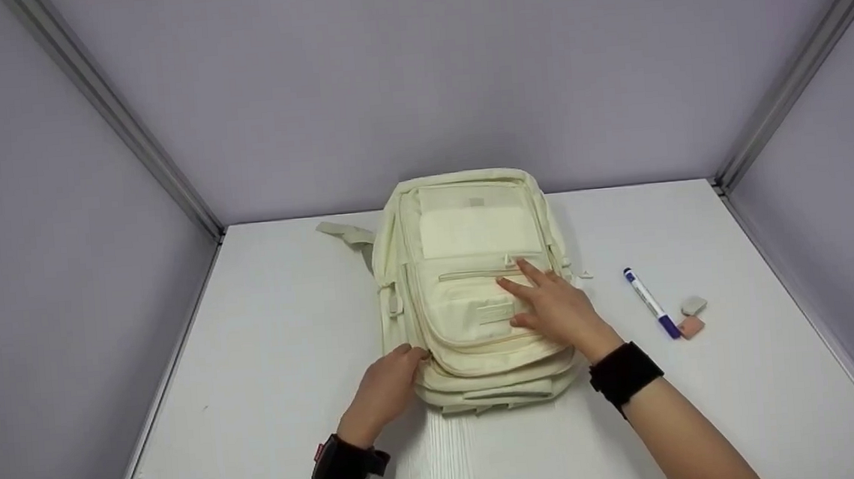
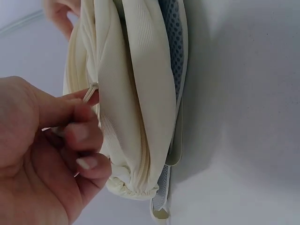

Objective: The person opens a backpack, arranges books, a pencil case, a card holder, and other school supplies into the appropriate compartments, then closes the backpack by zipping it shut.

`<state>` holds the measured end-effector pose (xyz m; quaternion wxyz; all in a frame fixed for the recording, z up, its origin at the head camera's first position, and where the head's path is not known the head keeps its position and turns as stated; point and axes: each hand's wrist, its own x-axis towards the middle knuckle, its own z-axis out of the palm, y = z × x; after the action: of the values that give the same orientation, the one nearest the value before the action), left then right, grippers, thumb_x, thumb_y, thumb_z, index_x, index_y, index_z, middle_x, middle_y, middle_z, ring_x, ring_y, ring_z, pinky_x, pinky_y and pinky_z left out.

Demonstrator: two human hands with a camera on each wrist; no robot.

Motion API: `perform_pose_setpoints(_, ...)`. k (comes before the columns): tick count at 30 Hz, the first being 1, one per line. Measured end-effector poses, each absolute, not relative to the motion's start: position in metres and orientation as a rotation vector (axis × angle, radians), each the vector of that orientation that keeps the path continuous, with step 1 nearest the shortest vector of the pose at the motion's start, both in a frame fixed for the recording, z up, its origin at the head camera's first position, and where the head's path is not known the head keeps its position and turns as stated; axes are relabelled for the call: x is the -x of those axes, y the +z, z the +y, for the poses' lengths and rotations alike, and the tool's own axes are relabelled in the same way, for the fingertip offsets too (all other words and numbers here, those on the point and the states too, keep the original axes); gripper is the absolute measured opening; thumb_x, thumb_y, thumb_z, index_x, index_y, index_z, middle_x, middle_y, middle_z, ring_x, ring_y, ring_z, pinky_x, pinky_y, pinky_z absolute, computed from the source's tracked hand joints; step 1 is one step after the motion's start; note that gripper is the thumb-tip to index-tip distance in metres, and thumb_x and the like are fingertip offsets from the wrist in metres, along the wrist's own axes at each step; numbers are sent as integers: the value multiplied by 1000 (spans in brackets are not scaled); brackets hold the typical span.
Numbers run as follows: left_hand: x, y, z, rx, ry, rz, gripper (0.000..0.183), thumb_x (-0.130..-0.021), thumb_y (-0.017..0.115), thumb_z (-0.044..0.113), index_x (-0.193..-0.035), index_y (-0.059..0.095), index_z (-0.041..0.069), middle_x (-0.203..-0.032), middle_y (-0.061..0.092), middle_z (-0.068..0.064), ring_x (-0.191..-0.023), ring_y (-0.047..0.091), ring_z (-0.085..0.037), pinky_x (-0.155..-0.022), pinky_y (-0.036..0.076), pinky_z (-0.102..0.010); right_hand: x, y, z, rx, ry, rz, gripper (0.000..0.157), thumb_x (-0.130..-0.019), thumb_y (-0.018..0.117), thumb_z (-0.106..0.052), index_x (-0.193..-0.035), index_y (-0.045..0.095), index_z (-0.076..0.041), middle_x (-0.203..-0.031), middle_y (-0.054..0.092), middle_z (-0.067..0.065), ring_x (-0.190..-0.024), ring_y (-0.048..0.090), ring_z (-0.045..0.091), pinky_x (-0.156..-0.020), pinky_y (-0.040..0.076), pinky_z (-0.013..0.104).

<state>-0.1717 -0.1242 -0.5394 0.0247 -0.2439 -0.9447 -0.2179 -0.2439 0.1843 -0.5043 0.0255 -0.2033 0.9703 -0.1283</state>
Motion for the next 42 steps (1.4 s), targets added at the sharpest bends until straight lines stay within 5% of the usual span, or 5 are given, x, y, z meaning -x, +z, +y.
perform_pose_setpoints(9,189,-547,-115,631,-608,-2809,15,-98,61,17,-89,67,6,-75,58,-4,-62,59,-20,-51,47,-33,264,-501,182,592,-366,2953,72,-89,68,-48,-152,35,-35,-163,13,6,-133,31,55,-91,40,67)
perform_pose_setpoints(16,196,-542,-112,605,-509,-2844,19,-97,61,11,-79,66,7,-68,62,-5,-60,61,-22,-48,47,-34,271,-500,179,600,-375,2940,73,-88,69,-47,-152,36,-34,-163,14,8,-132,31,57,-93,40,65)
perform_pose_setpoints(23,190,-534,-114,741,-691,-2882,25,-94,64,6,-70,63,11,-65,60,3,-58,54,-11,-50,42,-27,270,-499,179,594,-345,2950,73,-88,68,-47,-152,36,-34,-163,14,8,-130,32,58,-88,44,65)
perform_pose_setpoints(36,181,-533,-93,1018,-963,-2842,23,-95,66,14,-72,66,10,-65,54,11,-61,47,-2,-58,42,-23,269,-503,178,588,-289,2976,72,-89,65,-50,-152,33,-36,-163,14,7,-131,33,57,-82,47,65)
perform_pose_setpoints(42,179,-530,-83,908,-911,-2818,31,-94,68,25,-65,63,15,-58,51,12,-51,42,-1,-49,36,-21,260,-505,174,602,-246,3035,70,-93,63,-47,-153,33,-32,-161,18,12,-129,34,59,-85,43,69)
